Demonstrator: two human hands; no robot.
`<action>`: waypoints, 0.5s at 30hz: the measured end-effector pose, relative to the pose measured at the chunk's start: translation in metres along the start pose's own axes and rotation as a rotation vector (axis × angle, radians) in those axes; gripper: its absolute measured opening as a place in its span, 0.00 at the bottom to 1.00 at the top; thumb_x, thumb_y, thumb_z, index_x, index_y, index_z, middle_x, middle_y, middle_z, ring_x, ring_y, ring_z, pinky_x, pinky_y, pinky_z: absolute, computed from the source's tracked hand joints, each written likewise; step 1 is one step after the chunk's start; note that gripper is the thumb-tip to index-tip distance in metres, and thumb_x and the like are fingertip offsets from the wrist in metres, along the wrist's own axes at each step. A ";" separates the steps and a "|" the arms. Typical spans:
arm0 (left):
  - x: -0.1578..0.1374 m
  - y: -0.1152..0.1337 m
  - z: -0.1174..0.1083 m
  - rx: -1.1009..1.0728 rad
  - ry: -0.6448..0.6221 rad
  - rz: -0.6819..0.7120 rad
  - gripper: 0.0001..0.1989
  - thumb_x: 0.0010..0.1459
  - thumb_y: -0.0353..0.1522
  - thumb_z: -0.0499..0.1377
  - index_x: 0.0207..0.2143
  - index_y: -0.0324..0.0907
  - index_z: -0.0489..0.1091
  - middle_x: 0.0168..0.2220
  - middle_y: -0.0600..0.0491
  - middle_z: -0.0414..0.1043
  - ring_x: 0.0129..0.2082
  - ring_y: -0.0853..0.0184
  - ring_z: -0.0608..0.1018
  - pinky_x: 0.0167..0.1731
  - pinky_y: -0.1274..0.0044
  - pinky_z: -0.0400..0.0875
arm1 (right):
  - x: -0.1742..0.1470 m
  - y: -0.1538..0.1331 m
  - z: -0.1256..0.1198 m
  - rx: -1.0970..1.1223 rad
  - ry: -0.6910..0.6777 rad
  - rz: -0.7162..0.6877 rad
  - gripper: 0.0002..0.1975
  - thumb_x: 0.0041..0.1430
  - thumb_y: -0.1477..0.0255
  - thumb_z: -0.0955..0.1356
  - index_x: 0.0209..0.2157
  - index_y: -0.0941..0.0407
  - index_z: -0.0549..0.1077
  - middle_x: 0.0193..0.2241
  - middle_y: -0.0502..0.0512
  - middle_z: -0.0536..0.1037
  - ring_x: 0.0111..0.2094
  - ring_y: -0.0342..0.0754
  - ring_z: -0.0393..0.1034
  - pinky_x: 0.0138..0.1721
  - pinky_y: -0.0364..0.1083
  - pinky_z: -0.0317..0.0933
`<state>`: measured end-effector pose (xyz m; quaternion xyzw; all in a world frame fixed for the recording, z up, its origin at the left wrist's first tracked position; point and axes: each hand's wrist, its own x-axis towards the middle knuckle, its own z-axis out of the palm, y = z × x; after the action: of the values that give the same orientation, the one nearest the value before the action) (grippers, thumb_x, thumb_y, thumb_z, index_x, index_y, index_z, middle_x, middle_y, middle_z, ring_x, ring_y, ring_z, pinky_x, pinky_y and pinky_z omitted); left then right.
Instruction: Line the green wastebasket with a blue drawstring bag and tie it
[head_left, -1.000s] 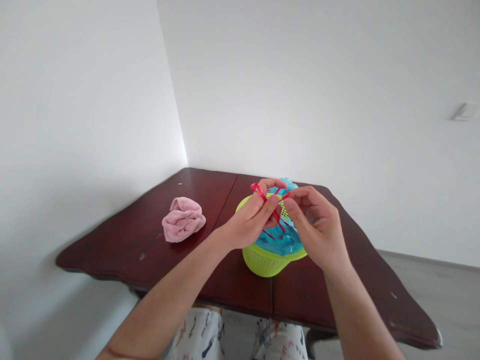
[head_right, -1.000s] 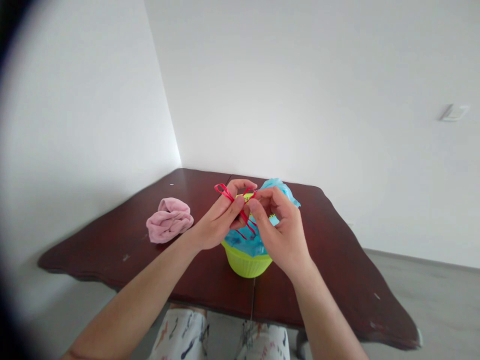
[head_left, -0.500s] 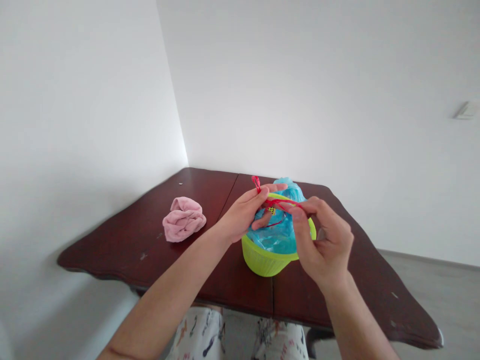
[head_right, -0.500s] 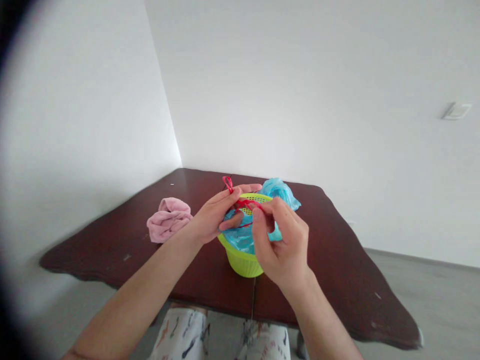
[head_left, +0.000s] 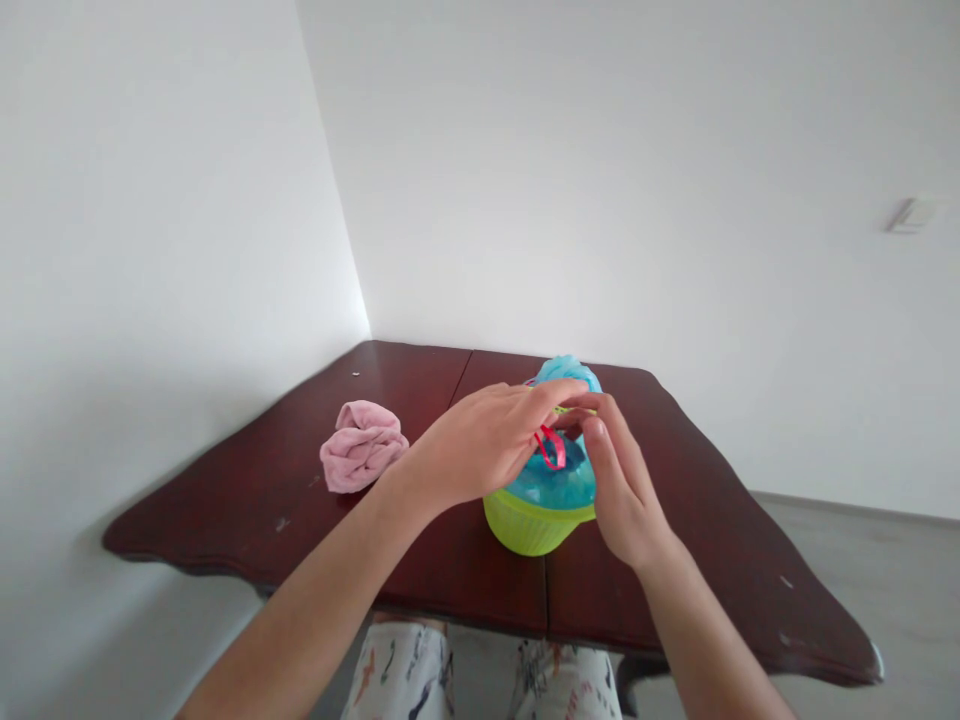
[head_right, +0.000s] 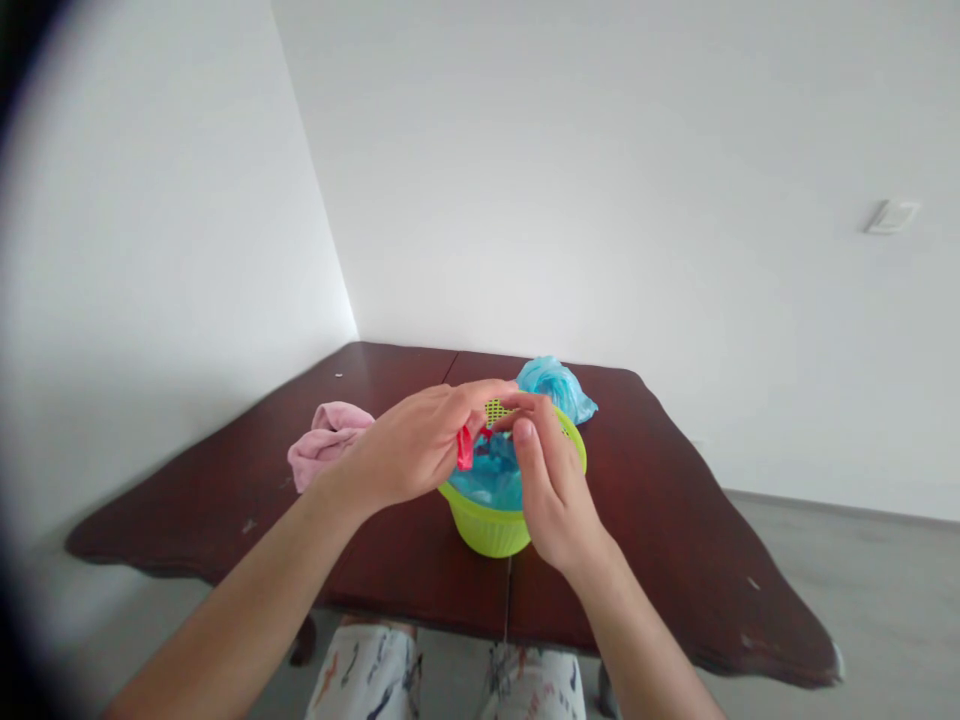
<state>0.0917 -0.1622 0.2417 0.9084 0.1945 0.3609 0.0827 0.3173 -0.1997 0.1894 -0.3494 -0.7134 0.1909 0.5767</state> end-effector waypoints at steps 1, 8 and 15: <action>0.000 -0.002 0.001 0.042 0.034 0.016 0.28 0.79 0.27 0.55 0.77 0.48 0.66 0.58 0.43 0.85 0.56 0.52 0.87 0.62 0.58 0.80 | 0.003 0.004 0.003 0.055 -0.025 0.076 0.22 0.89 0.52 0.61 0.59 0.50 0.81 0.42 0.55 0.85 0.42 0.52 0.80 0.46 0.52 0.76; -0.005 -0.007 0.021 -0.214 0.047 0.111 0.40 0.79 0.22 0.51 0.87 0.55 0.54 0.82 0.44 0.69 0.80 0.53 0.74 0.80 0.53 0.72 | 0.017 0.012 0.024 0.184 -0.097 0.134 0.33 0.79 0.38 0.69 0.32 0.52 0.76 0.25 0.49 0.72 0.28 0.47 0.64 0.28 0.45 0.64; -0.006 -0.007 0.027 -0.378 0.110 0.115 0.35 0.87 0.31 0.49 0.89 0.60 0.51 0.88 0.47 0.54 0.85 0.51 0.66 0.87 0.48 0.57 | 0.016 0.014 0.029 0.169 -0.024 0.061 0.33 0.81 0.43 0.69 0.28 0.53 0.72 0.24 0.48 0.71 0.26 0.45 0.60 0.29 0.46 0.60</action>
<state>0.1044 -0.1590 0.2159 0.8652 0.0753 0.4441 0.2203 0.2918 -0.1745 0.1830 -0.3188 -0.6905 0.2724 0.5894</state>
